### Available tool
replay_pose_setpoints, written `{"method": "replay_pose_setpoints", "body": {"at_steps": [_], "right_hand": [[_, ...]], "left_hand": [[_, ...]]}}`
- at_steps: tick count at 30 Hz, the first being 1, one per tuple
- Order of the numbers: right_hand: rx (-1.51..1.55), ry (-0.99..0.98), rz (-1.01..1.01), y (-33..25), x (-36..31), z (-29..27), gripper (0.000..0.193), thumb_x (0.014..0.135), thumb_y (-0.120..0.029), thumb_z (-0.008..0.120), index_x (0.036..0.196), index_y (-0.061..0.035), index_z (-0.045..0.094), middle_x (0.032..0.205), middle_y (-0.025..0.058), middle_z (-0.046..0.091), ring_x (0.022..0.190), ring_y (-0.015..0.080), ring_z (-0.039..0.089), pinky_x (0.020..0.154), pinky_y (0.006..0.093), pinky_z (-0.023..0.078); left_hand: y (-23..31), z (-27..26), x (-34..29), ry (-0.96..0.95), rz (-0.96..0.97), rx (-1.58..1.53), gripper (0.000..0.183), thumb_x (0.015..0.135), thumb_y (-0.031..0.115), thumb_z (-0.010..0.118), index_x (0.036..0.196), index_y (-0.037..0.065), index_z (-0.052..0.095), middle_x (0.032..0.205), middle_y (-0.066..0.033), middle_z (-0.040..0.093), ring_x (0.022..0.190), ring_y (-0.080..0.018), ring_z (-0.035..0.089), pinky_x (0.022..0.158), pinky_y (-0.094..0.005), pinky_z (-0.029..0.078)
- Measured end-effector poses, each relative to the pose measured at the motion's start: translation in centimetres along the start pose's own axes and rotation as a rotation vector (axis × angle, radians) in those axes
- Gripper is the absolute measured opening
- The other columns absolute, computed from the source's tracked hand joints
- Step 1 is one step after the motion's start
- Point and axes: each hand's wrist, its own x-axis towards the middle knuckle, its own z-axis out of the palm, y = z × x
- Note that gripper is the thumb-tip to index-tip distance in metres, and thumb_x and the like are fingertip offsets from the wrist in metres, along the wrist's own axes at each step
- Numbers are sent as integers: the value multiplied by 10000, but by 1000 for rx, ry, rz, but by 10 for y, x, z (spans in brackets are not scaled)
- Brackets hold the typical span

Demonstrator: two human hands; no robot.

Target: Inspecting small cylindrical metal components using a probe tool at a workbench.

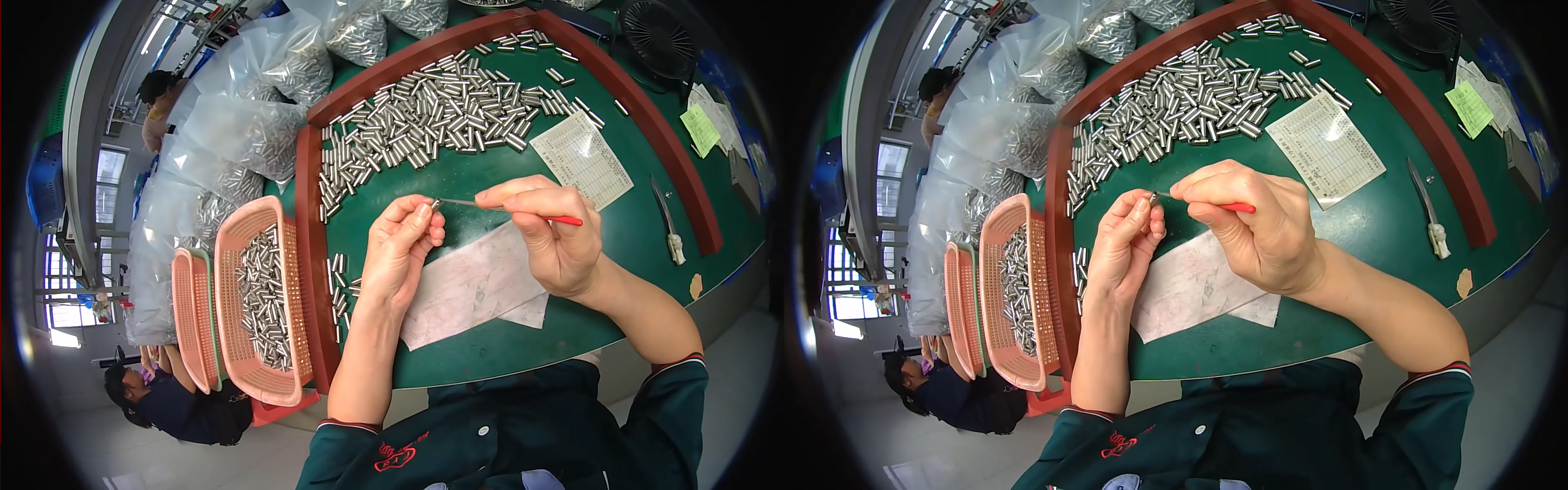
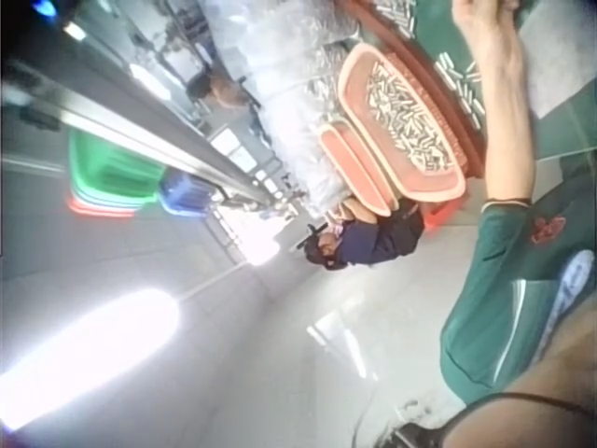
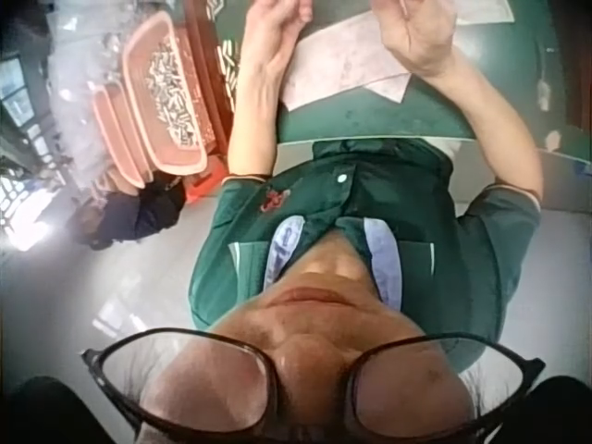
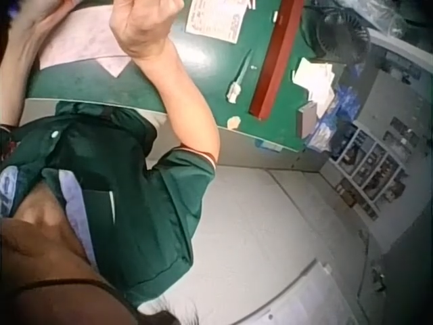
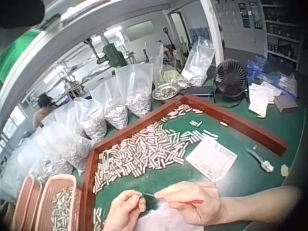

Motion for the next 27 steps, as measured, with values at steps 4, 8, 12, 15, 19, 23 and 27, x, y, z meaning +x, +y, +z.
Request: {"method": "replay_pose_setpoints", "body": {"at_steps": [4, 8, 12, 15, 19, 23, 27], "right_hand": [[-12, 8, 23, -2, 1, 1, 102, 805, -30, 579, 843, 24, 502, 748, 140, 614, 626, 244, 625, 489, 269, 484], [-46, -9, 89, -4, 3, 0, 145, 758, -56, 644, 771, 9, 514, 733, 132, 614, 608, 233, 620, 477, 263, 477], [-103, -45, 6, -5, 3, -5, 193, 704, -74, 696, 743, -3, 520, 719, 124, 610, 590, 225, 613, 464, 266, 471], [-132, -115, -5, -4, 1, -8, 208, 738, -108, 674, 807, -5, 507, 773, 158, 636, 624, 235, 629, 501, 266, 493], [-136, -193, -140, -7, 2, -4, 187, 714, -110, 676, 784, -12, 533, 757, 130, 612, 623, 243, 618, 498, 282, 499], [-62, -176, -168, -14, 10, -11, 193, 735, -134, 668, 751, -3, 528, 741, 119, 597, 616, 240, 606, 495, 284, 495], [118, 122, 121, -4, 6, -8, 112, 810, -18, 580, 888, 17, 507, 743, 132, 598, 643, 215, 602, 534, 261, 481]], "left_hand": [[0, 3, -2, 17, 29, 37, 97, 840, 82, 568, 908, 14, 559, 753, -60, 594, 641, -106, 550, 619, -215, 459], [-1, 8, -3, 66, 124, 208, 89, 832, 60, 572, 898, 0, 563, 745, -71, 604, 629, -107, 564, 601, -216, 467], [-1, 9, -3, 94, 187, 254, 87, 825, 45, 576, 892, -10, 564, 738, -76, 605, 623, -107, 568, 594, -218, 472], [-1, 9, -3, 110, 196, 267, 81, 823, 46, 581, 879, -11, 569, 724, -76, 604, 609, -107, 566, 583, -217, 469], [1, 10, -4, 140, 203, 290, 74, 819, 46, 585, 859, -14, 571, 715, -74, 603, 592, -106, 560, 565, -215, 462], [3, 2, -3, 240, 243, 348, 75, 815, 50, 589, 845, -17, 573, 703, -74, 599, 569, -104, 547, 549, -215, 451], [8, -3, -1, 103, 115, 95, 99, 840, 83, 563, 890, -3, 565, 736, -66, 590, 622, -106, 546, 598, -223, 449]]}}
